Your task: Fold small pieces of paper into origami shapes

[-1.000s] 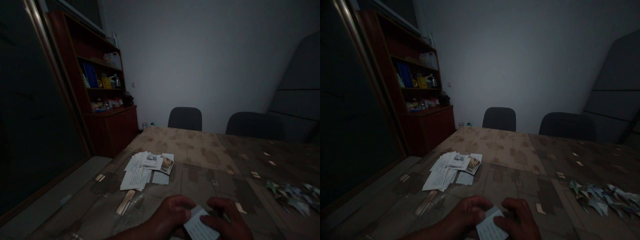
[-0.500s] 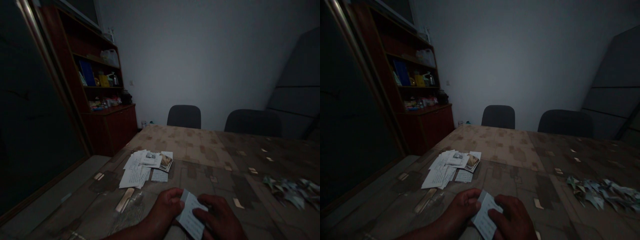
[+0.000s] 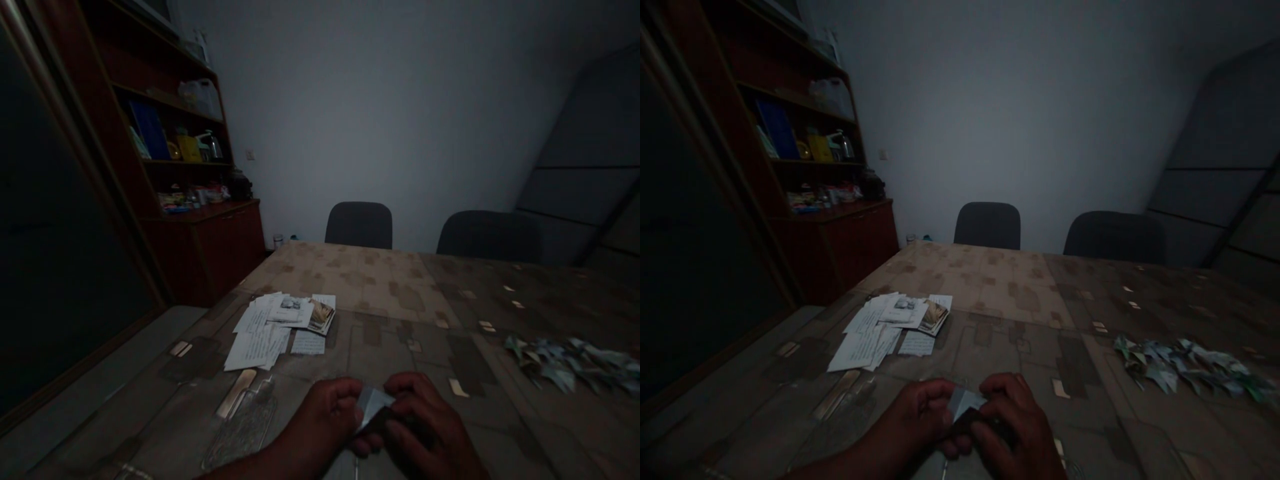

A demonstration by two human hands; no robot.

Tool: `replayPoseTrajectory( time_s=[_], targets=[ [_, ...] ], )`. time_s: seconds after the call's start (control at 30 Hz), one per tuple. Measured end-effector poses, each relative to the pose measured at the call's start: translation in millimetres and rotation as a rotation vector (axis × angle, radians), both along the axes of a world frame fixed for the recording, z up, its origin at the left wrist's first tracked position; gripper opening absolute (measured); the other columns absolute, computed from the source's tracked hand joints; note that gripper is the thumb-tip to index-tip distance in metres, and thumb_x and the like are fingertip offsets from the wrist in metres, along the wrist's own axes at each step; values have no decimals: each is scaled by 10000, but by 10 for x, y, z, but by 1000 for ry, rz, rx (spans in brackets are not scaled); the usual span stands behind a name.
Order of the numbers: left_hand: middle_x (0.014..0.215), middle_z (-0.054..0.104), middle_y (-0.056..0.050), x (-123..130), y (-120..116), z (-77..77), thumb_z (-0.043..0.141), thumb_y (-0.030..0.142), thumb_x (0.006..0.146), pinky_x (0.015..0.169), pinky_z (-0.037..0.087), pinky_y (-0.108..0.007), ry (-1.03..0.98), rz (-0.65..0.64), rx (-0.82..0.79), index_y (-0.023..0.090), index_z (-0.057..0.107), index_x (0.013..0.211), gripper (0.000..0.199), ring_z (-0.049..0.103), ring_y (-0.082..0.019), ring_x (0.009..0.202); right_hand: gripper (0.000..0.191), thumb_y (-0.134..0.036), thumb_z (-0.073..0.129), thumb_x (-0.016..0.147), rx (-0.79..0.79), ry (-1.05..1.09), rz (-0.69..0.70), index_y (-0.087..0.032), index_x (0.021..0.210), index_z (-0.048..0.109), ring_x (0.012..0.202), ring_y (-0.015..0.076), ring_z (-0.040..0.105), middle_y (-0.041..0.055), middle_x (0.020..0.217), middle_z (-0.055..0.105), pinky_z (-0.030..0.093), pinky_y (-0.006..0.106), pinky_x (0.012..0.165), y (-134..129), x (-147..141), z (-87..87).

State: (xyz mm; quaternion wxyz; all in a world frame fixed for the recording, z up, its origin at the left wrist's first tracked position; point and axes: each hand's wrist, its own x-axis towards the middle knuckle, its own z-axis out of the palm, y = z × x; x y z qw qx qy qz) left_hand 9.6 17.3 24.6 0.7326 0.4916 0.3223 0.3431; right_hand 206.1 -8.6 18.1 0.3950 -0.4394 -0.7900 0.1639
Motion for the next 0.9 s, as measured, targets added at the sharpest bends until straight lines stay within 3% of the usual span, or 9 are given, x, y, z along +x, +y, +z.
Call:
replayPoseTrajectory(
  time_s=[0.1,0.2,0.27,0.37,0.5,0.7,0.8,0.9],
  targets=[
    [875,709,-105,-63,17,14,598,302,836,678,480,-291,92,-21,166,110,642,1072,308,668,-208,800,97,-149,587,852,-38,-5,31,-218,812,641,903,217,614,54,957,614,521,330,758,-5,-12,-19],
    [1172,646,-111,-163,62,80,569,199,849,918,429,-364,324,172,420,188,545,1262,414,595,-226,1068,97,-120,619,829,50,-109,19,-215,829,639,931,231,590,60,986,615,498,344,770,2,-8,-43],
    [1199,623,-97,-220,88,153,567,178,855,972,379,-374,508,185,621,199,599,1188,335,552,-227,1110,118,-95,636,810,112,-181,31,-210,836,641,921,233,586,63,986,623,480,346,763,6,-9,-53],
    [980,662,-57,-259,104,262,585,143,814,893,402,-344,618,11,886,181,662,965,173,566,-212,966,108,-106,670,795,137,-285,73,-212,812,652,827,216,594,40,881,656,449,332,708,9,-26,-43],
    [967,643,-33,-272,112,386,670,156,731,816,420,-320,724,-111,905,201,639,967,242,555,-212,921,61,-176,679,827,83,-411,109,-213,783,658,772,203,596,24,802,684,429,323,688,10,-40,10],
    [994,637,-51,-426,130,529,579,177,833,834,410,-332,799,-166,943,197,632,998,174,552,-217,942,112,-210,619,893,8,-482,210,-218,796,674,800,200,612,26,819,703,433,335,732,4,2,128],
    [1029,627,-43,-487,78,431,625,241,835,824,411,-323,802,-220,958,222,629,1033,199,549,-217,960,153,-218,589,915,-7,-436,231,-218,789,677,771,195,623,28,795,713,451,327,723,3,0,159],
    [1053,626,-37,-453,8,231,733,307,757,837,404,-334,811,-237,960,241,621,1058,327,543,-233,974,142,-207,586,909,-3,-374,212,-223,802,678,751,190,627,22,779,714,460,323,718,-12,-20,155]
  ],
)
